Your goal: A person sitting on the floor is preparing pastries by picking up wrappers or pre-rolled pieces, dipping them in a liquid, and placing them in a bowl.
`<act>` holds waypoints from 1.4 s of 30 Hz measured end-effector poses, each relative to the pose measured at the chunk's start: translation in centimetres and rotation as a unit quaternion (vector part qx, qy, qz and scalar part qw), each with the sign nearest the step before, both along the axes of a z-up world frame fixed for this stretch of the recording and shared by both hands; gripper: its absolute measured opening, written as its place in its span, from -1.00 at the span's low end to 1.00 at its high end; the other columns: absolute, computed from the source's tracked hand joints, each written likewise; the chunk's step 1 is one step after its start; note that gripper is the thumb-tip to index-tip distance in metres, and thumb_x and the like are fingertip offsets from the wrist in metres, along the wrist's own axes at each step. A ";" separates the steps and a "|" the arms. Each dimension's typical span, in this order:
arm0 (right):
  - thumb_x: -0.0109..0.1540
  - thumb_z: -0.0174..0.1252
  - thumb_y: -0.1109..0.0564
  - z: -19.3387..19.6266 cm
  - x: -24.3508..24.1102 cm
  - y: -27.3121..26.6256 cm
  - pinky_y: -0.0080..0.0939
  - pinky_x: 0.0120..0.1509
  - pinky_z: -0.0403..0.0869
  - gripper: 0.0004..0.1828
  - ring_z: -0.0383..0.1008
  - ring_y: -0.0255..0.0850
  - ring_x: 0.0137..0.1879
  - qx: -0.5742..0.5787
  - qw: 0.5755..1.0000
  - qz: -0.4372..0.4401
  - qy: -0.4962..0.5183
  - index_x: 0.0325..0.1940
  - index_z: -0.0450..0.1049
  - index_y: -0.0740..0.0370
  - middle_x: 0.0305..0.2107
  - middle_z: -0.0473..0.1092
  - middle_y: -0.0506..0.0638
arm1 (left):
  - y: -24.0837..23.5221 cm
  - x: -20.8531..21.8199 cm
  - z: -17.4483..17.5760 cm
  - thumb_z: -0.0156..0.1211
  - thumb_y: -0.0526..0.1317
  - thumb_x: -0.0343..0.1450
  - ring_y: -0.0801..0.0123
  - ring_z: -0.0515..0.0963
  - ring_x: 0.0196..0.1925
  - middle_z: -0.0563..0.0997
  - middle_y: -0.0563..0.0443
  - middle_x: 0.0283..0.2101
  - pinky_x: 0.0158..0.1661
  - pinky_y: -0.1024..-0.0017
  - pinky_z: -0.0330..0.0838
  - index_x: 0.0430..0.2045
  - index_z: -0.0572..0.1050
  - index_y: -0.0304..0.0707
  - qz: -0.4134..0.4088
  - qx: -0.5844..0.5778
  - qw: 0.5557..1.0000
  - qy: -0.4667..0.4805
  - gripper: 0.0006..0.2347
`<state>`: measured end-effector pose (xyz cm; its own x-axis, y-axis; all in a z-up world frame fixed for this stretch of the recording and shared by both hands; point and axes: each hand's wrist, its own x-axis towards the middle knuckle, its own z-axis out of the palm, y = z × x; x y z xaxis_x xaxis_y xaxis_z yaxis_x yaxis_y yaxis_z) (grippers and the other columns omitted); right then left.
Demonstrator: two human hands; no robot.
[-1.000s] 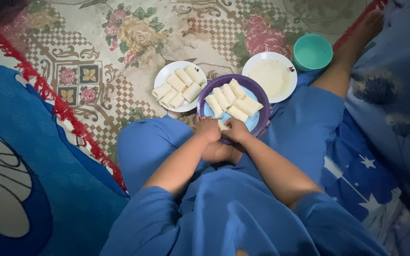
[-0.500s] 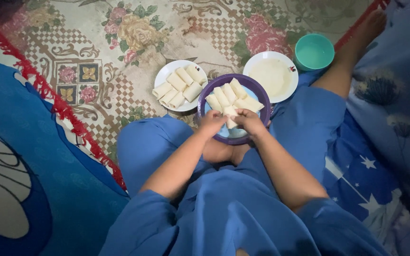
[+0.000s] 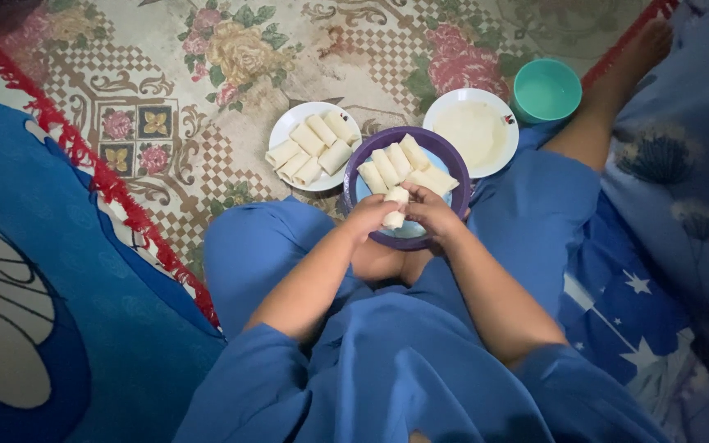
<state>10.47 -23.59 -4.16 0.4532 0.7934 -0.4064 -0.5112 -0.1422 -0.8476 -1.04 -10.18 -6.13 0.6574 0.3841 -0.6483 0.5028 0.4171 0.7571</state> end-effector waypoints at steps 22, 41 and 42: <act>0.10 0.23 0.44 -1.0 0.4 -0.2 -0.29 -0.16 0.60 -0.39 0.57 -0.20 -0.24 -0.029 0.999 0.017 -0.004 0.27 0.45 0.41 -0.27 0.49 0.08 | 3.7 -1.0 -1.2 0.53 -0.23 0.25 -0.03 0.71 -0.11 0.59 -0.42 -0.03 -0.06 0.19 0.66 0.12 0.44 -0.57 -0.019 -0.022 1.000 -0.001 -0.42; 0.16 0.37 0.31 3.4 -1.9 1.9 -0.24 -0.14 0.64 -0.64 0.62 -0.18 -0.18 -0.009 0.990 -0.098 0.106 0.03 0.49 0.29 -0.29 0.52 0.01 | 0.7 0.1 -1.3 0.45 -0.27 0.35 0.44 0.62 -0.43 0.50 -0.03 -0.46 -0.40 0.48 0.60 -0.10 0.54 -0.52 0.112 -0.023 0.986 -0.118 -0.67; 0.16 0.38 0.31 3.2 -2.1 2.2 -0.23 -0.16 0.65 -0.64 0.63 -0.16 -0.19 -0.005 0.988 -0.107 0.112 0.01 0.48 0.29 -0.31 0.52 0.02 | 0.8 0.3 -2.6 0.44 -0.27 0.38 0.40 0.64 -0.42 0.52 -0.07 -0.43 -0.39 0.41 0.60 -0.09 0.56 -0.53 0.127 -0.017 0.985 -0.112 -0.69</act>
